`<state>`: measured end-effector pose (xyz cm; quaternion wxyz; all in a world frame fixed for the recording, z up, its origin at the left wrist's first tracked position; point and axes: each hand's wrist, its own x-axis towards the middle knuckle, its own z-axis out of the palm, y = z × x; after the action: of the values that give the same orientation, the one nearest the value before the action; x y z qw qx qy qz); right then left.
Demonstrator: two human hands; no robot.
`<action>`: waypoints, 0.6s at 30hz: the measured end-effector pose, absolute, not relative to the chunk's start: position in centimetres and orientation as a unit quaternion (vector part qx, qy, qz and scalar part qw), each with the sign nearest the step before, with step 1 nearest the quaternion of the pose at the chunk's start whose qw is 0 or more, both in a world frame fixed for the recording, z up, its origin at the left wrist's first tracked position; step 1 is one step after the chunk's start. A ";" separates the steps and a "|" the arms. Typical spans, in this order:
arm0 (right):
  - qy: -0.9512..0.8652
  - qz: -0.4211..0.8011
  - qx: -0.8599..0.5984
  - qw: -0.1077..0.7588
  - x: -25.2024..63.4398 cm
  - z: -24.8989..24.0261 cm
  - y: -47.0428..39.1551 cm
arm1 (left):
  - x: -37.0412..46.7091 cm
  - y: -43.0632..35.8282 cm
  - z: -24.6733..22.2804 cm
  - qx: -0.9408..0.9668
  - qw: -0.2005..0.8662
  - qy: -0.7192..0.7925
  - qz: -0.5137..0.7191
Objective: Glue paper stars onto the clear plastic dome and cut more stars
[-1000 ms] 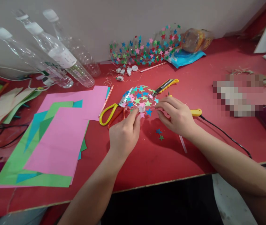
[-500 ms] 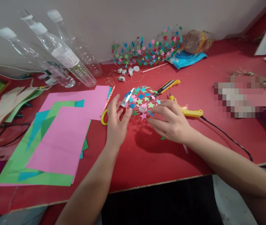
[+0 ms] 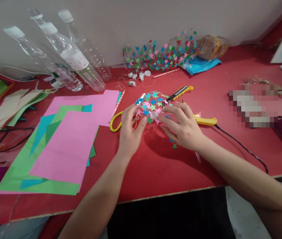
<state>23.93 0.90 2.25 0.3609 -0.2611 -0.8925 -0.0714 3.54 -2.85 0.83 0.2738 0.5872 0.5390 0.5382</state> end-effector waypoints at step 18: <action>-0.860 0.044 -0.300 0.410 25.8 2.3 2.2 | 3.7 -3.1 1.5 0.551 0.266 0.573 0.545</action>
<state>25.78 2.25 2.33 0.4103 -0.2999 -0.8601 0.0443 3.65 -3.10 1.54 0.2664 0.5511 0.5728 0.5452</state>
